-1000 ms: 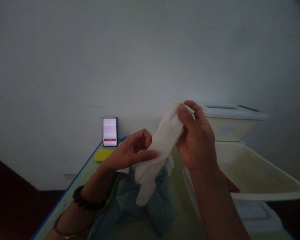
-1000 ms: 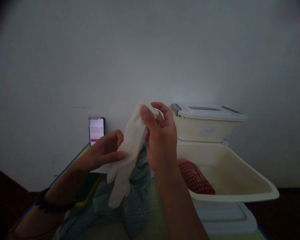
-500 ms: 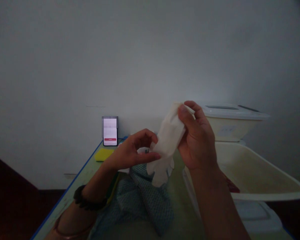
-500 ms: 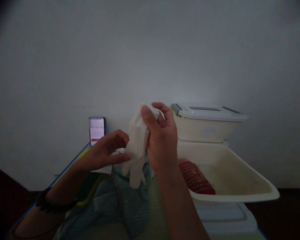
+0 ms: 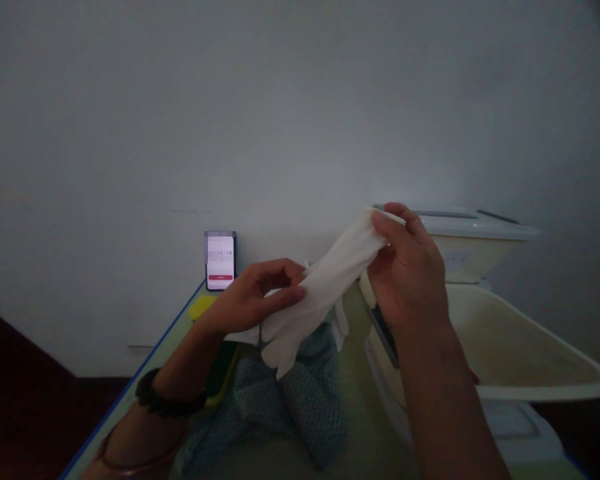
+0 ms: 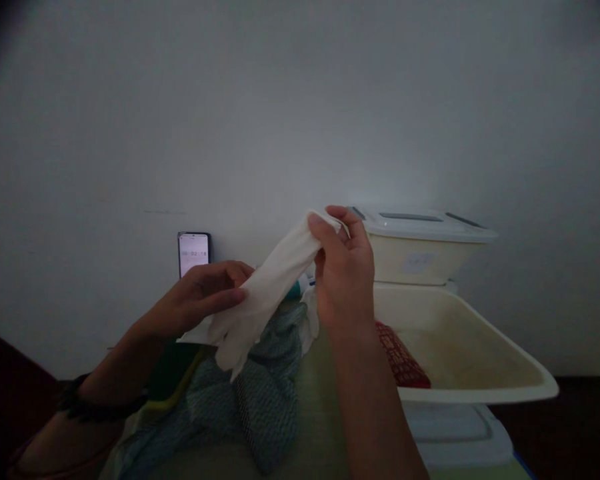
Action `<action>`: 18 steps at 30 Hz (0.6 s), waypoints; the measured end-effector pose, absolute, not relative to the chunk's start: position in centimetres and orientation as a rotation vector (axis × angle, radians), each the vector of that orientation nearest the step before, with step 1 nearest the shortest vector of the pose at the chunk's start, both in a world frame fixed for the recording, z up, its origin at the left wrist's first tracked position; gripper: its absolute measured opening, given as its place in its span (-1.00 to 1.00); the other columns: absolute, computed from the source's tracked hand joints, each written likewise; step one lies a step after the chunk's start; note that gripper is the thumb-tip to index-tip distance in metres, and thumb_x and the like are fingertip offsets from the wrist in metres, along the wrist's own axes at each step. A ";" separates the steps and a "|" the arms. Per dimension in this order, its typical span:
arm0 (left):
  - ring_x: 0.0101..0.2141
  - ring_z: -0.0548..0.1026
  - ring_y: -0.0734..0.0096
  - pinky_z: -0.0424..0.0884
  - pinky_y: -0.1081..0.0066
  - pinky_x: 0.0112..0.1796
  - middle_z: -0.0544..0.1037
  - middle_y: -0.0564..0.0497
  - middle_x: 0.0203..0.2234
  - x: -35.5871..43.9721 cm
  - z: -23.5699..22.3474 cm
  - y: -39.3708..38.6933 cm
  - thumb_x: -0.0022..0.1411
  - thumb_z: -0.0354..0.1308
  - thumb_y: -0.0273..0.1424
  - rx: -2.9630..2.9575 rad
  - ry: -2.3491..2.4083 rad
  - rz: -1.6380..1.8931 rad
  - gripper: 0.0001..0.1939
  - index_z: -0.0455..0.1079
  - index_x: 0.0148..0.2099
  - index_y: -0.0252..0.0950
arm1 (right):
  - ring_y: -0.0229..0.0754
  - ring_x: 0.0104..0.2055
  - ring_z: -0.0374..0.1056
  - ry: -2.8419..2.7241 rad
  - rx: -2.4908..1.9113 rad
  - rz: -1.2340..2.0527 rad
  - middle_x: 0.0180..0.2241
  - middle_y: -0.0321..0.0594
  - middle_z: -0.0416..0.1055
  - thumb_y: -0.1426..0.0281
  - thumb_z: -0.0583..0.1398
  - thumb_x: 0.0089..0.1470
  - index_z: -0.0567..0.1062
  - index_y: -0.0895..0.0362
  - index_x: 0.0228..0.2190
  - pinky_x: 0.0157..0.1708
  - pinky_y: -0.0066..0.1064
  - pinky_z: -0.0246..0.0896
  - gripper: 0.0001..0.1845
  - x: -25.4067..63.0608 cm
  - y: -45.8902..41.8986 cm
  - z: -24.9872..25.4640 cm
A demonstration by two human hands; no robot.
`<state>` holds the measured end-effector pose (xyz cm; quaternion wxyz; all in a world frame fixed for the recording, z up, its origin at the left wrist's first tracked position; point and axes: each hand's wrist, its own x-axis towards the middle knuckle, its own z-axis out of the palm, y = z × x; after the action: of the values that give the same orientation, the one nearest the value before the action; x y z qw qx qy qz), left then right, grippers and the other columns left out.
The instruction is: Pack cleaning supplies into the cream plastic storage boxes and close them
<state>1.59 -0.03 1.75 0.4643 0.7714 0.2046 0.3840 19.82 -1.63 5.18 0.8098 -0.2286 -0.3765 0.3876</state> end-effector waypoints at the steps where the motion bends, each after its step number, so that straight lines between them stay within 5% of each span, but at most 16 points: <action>1: -0.38 0.36 0.50 0.28 0.50 -0.38 0.39 0.03 -0.41 1.6 1.8 -0.1 0.17 0.13 -0.40 1.899 0.520 0.943 -0.84 0.26 -0.42 -0.35 | -0.44 -0.51 0.30 -0.800 -0.491 0.824 -0.56 -0.47 0.35 0.52 0.31 -0.22 0.40 0.10 -0.43 -0.55 -0.64 0.24 -0.75 19.9 -1.6 5.2; 6: -0.57 0.21 0.60 0.11 0.57 -0.57 0.26 0.16 -0.59 1.9 1.6 -0.1 0.20 0.09 -0.32 1.908 0.634 0.870 -0.82 0.25 -0.37 -0.34 | -0.45 -0.51 0.29 -0.816 -0.475 0.796 -0.55 -0.48 0.33 0.47 0.31 -0.18 0.40 0.08 -0.43 -0.56 -0.64 0.23 -0.78 19.5 -1.8 5.2; 18: -0.67 0.17 0.67 0.04 0.65 -0.67 0.23 0.22 -0.64 2.3 0.7 0.2 0.17 0.13 -0.26 1.663 0.548 0.890 -0.76 0.15 -0.34 -0.27 | -0.45 -0.51 0.30 -0.796 -0.477 0.750 -0.56 -0.51 0.30 0.41 0.34 -0.22 0.38 0.05 -0.42 -0.56 -0.63 0.22 -0.72 19.4 -1.6 5.1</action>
<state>2.26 0.22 0.72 0.5555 0.7041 0.2319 0.3768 19.35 -1.61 5.08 0.8272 -0.2248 -0.3747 0.3532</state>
